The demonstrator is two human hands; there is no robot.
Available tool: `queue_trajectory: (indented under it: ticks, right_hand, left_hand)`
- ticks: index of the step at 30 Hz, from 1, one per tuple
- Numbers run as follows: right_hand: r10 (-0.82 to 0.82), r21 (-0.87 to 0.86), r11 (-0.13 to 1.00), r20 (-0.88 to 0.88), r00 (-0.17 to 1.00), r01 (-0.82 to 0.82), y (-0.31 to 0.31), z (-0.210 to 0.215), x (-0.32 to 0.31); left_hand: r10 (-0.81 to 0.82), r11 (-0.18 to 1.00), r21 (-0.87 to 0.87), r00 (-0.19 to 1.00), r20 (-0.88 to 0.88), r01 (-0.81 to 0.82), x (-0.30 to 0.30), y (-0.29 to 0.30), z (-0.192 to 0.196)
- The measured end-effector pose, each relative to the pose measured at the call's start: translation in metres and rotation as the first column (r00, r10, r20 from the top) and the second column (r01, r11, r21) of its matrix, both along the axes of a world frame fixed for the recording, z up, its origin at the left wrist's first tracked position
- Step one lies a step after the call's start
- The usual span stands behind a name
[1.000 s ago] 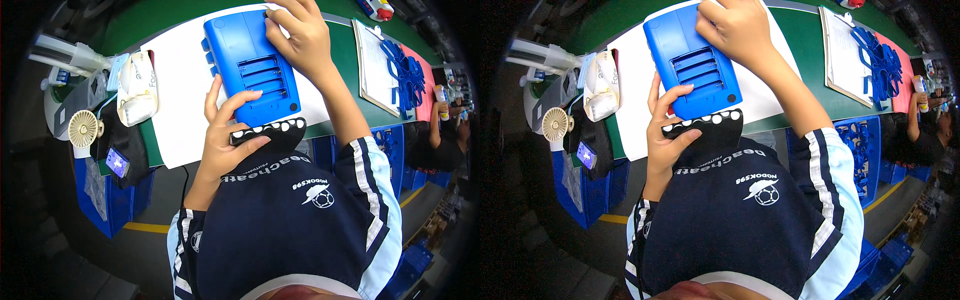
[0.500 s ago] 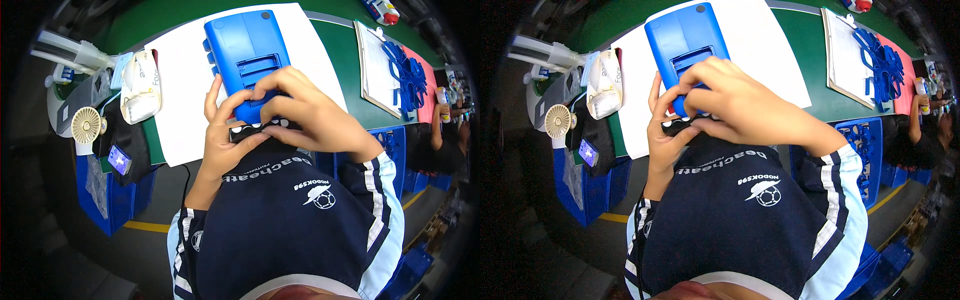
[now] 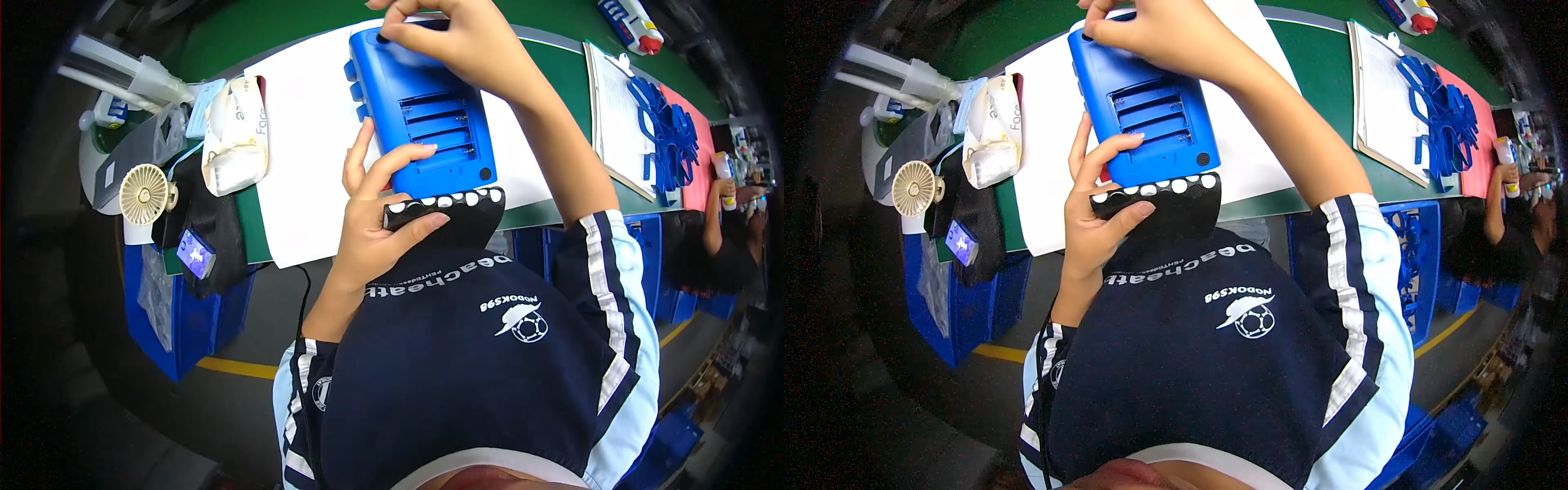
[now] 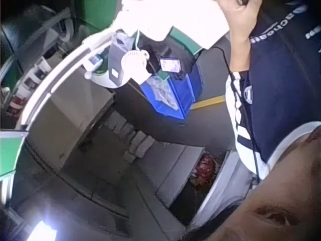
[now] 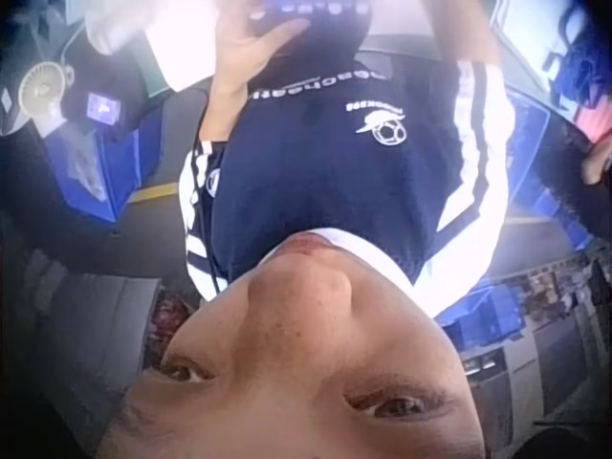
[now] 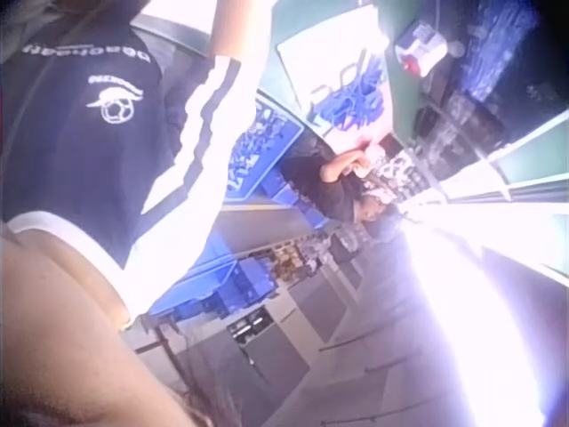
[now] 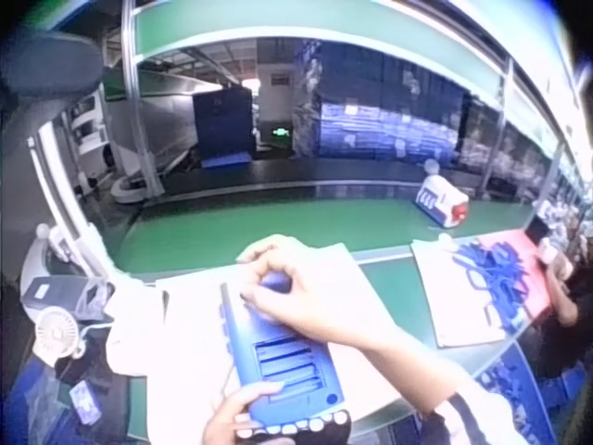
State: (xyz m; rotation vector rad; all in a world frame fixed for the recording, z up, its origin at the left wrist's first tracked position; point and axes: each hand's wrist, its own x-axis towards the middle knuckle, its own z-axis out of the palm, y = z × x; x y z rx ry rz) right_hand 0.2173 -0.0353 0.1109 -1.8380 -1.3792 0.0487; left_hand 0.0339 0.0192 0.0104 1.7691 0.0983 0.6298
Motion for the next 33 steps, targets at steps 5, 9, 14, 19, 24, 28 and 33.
queue_trajectory:
  ticks: [5, 9, 14, 19, 24, 28, 33]
  right_hand:
    - [-0.132, -0.223, 0.969, -0.092, 0.987, 0.109, 0.015, 0.011, -0.002]
    - [-0.135, -0.219, 0.970, -0.108, 0.985, 0.109, 0.017, 0.007, -0.004]
    - [-0.145, -0.198, 0.973, -0.115, 0.983, 0.120, 0.017, 0.007, -0.004]
    - [-0.124, -0.146, 0.983, -0.104, 0.987, 0.109, 0.018, 0.001, -0.002]
    - [-0.127, -0.119, 0.987, -0.137, 0.982, 0.111, 0.019, -0.001, -0.002]
    - [-0.118, -0.125, 0.988, -0.198, 0.973, 0.094, 0.021, -0.005, 0.000]
    - [-0.057, -0.038, 0.998, -0.239, 0.969, 0.050, 0.023, -0.012, 0.004]
  left_hand:
    - [-0.017, 0.997, -0.080, 1.000, -0.011, 0.016, 0.001, 0.001, 0.001]
    - [-0.016, 0.999, -0.050, 1.000, 0.014, 0.017, 0.001, 0.001, 0.001]
    - [-0.027, 0.999, 0.043, 1.000, 0.016, 0.026, 0.001, 0.006, -0.006]
    - [-0.018, 0.996, 0.085, 1.000, 0.011, 0.017, 0.001, 0.006, -0.007]
    - [-0.020, 0.999, 0.035, 0.999, 0.036, 0.019, 0.002, 0.003, -0.009]
    - [-0.022, 0.999, 0.035, 0.999, 0.026, 0.021, 0.003, 0.004, -0.009]
    - [-0.014, 0.994, 0.109, 1.000, 0.018, 0.012, 0.003, 0.006, -0.010]
